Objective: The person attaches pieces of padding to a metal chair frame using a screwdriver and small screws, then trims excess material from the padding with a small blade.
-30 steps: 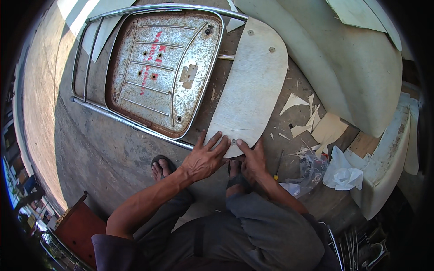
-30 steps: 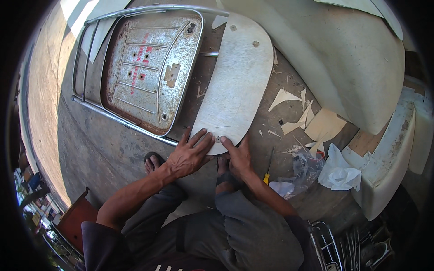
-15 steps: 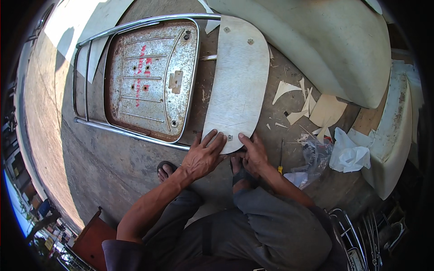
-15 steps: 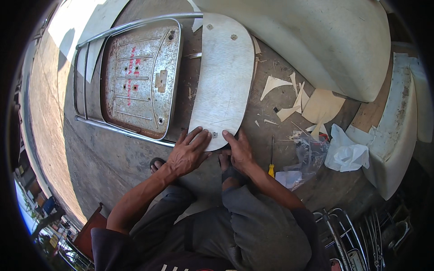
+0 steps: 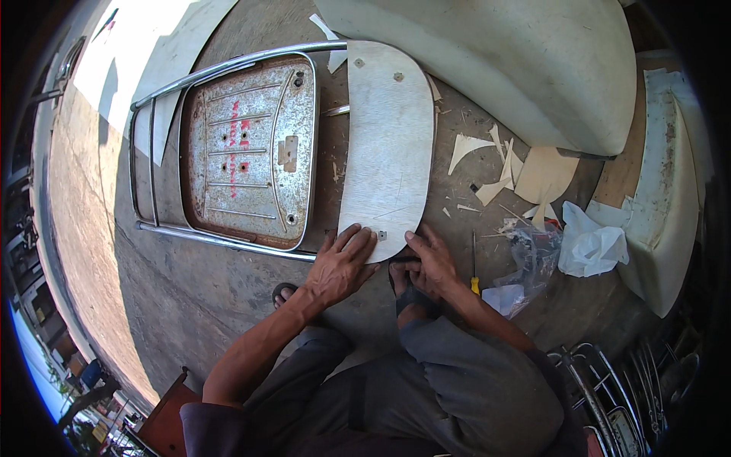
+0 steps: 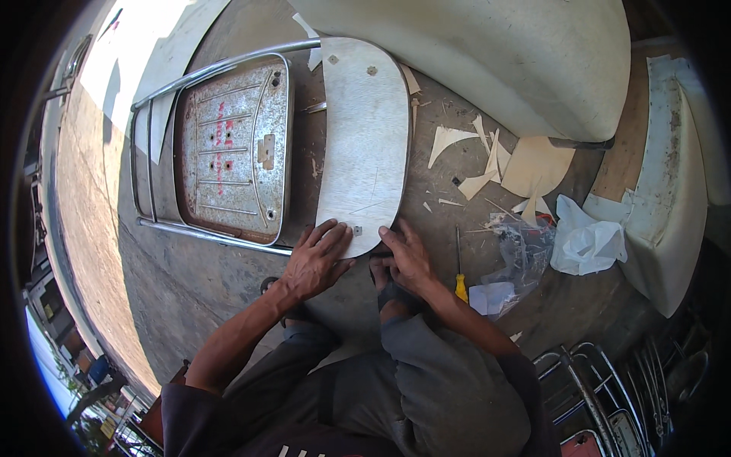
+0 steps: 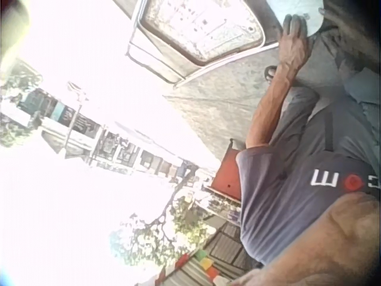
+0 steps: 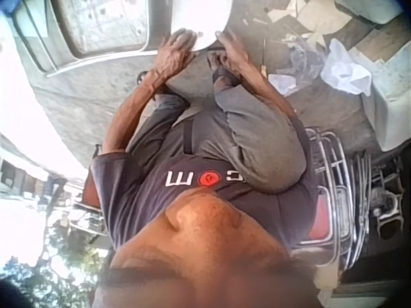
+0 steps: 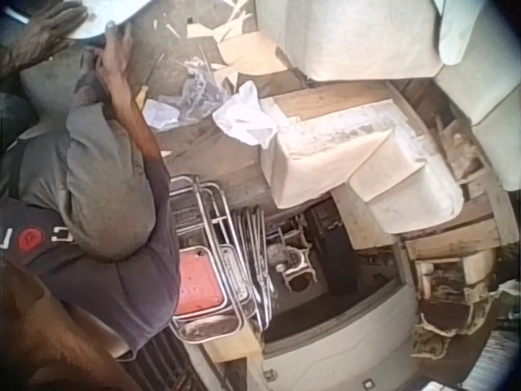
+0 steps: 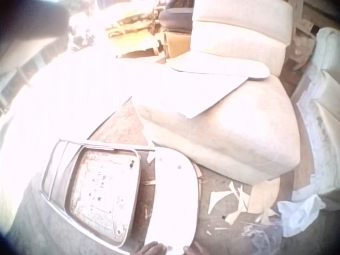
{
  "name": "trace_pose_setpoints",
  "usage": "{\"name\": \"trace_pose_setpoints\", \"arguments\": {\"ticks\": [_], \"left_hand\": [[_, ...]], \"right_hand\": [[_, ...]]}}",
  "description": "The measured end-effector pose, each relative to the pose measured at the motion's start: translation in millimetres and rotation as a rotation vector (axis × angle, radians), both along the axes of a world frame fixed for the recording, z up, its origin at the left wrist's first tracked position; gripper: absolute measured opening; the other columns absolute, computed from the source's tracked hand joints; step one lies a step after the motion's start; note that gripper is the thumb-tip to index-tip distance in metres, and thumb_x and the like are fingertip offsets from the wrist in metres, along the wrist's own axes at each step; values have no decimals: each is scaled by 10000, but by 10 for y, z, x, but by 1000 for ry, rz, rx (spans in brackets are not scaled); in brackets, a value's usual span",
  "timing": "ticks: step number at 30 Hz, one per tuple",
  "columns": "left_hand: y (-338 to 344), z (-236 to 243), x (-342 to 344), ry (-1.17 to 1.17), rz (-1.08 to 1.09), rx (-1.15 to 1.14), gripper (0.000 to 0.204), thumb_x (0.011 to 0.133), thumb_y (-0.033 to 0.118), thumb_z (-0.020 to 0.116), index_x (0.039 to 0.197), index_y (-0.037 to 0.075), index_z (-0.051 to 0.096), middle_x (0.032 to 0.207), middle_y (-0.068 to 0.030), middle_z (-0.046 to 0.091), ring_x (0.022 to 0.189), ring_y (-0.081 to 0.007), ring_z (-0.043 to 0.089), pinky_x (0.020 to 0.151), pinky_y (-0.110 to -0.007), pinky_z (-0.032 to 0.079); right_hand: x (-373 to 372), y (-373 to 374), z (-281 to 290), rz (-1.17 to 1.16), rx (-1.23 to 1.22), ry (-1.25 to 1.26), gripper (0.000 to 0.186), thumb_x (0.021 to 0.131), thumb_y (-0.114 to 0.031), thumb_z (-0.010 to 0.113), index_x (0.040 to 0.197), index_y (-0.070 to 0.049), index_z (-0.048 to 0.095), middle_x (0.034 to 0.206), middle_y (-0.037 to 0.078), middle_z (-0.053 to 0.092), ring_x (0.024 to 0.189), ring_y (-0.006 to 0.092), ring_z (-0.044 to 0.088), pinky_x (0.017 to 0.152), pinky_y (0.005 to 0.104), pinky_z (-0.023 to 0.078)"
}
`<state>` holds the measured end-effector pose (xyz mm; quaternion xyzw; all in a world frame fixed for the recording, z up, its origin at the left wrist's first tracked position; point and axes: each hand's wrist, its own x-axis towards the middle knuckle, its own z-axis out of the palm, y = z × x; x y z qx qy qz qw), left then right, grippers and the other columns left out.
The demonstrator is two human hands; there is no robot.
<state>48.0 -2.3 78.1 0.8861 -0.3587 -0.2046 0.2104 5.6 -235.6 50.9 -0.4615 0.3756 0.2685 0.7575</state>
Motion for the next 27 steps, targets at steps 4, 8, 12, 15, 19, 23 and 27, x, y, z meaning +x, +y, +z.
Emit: {"name": "trace_pose_setpoints", "arguments": {"ticks": [4, 8, 12, 15, 19, 23, 27], "left_hand": [[18, -1, 38, 24, -9, -26, 594, 979, 379, 653, 1440, 19, 549, 1450, -133, 531, 1416, -334, 463, 1138, -567, 399], [24, -55, 0, -33, -17, -18, 622, 952, 363, 703, 1449, 20, 552, 1434, -132, 535, 1421, -333, 458, 1130, -557, 403], [62, -95, -71, -21, -14, -15, 645, 966, 376, 684, 1484, 30, 521, 1488, -135, 493, 1452, -336, 431, 1126, -609, 392], [78, -140, -97, -20, -9, -28, 655, 958, 370, 694, 1492, 34, 517, 1506, -131, 484, 1462, -330, 423, 1133, -614, 386], [75, -156, -66, 3, -22, -50, 686, 932, 368, 720, 1504, 51, 513, 1521, -129, 474, 1471, -322, 416, 1137, -620, 380], [114, -163, -72, 31, -24, -42, 714, 908, 374, 743, 1512, 71, 514, 1538, -123, 457, 1482, -318, 407, 1145, -620, 371], [138, -207, -37, 62, -18, -114, 691, 929, 358, 697, 1516, 54, 494, 1547, -138, 450, 1484, -323, 402, 1127, -642, 381]], "right_hand": [[8, -21, -6, 23, -1, 16, 618, 1000, -278, 691, 1475, 16, 425, 1268, 154, 633, 1092, 237, 673, 710, 344, 611], [54, 13, 5, 37, -39, 34, 616, 1004, -274, 682, 1475, 25, 421, 1265, 163, 632, 1090, 240, 676, 721, 346, 618], [126, 44, 111, 54, -79, 68, 615, 1000, -245, 687, 1477, 30, 412, 1269, 175, 625, 1091, 247, 677, 724, 349, 628], [171, 51, 142, 58, -62, 97, 601, 998, -214, 686, 1474, 29, 410, 1265, 182, 621, 1082, 249, 678, 716, 349, 632], [215, 77, 187, 71, -76, 78, 553, 999, -187, 675, 1439, 38, 427, 1249, 179, 623, 1040, 237, 676, 712, 345, 623], [253, 84, 149, 138, -117, 115, 514, 997, -177, 672, 1393, 61, 446, 1204, 163, 638, 1000, 211, 666, 730, 324, 600], [310, 69, 123, 186, -115, 138, 501, 1002, -179, 666, 1379, 70, 450, 1157, 148, 657, 1002, 195, 663, 763, 333, 591]]}}
